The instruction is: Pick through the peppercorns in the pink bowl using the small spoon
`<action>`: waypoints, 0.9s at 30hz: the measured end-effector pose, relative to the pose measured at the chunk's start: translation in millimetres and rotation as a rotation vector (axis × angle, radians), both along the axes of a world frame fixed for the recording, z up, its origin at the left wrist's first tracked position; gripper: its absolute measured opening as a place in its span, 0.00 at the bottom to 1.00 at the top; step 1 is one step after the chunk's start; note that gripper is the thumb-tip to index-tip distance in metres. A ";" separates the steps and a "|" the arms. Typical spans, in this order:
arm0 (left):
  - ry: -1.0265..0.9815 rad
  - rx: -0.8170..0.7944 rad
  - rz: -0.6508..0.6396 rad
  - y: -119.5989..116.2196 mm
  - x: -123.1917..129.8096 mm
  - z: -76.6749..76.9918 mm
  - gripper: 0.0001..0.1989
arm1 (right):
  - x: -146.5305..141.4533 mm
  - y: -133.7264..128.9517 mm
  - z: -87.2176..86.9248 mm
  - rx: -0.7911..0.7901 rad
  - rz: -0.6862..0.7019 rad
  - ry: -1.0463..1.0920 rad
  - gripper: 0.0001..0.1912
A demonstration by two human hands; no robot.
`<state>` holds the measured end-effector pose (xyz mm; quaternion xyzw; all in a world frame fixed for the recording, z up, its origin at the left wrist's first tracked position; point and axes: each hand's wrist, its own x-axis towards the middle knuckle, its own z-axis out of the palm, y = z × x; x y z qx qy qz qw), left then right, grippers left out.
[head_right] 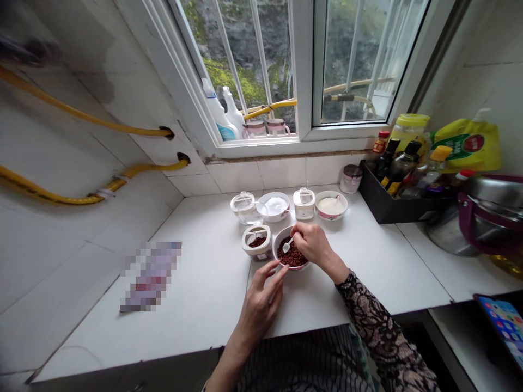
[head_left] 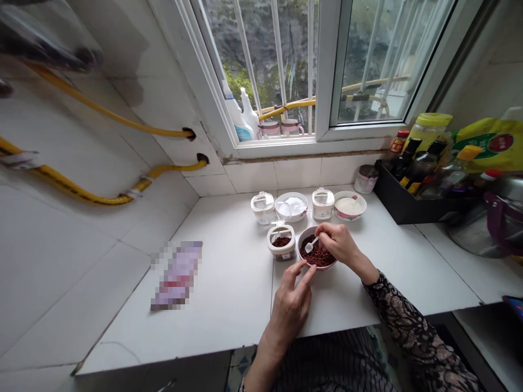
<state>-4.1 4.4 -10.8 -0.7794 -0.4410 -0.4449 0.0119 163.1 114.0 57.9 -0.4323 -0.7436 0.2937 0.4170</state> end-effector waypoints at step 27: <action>0.001 0.003 0.007 -0.8 1.1 -2.5 0.28 | 5.3 10.0 9.1 -0.485 0.056 0.469 0.08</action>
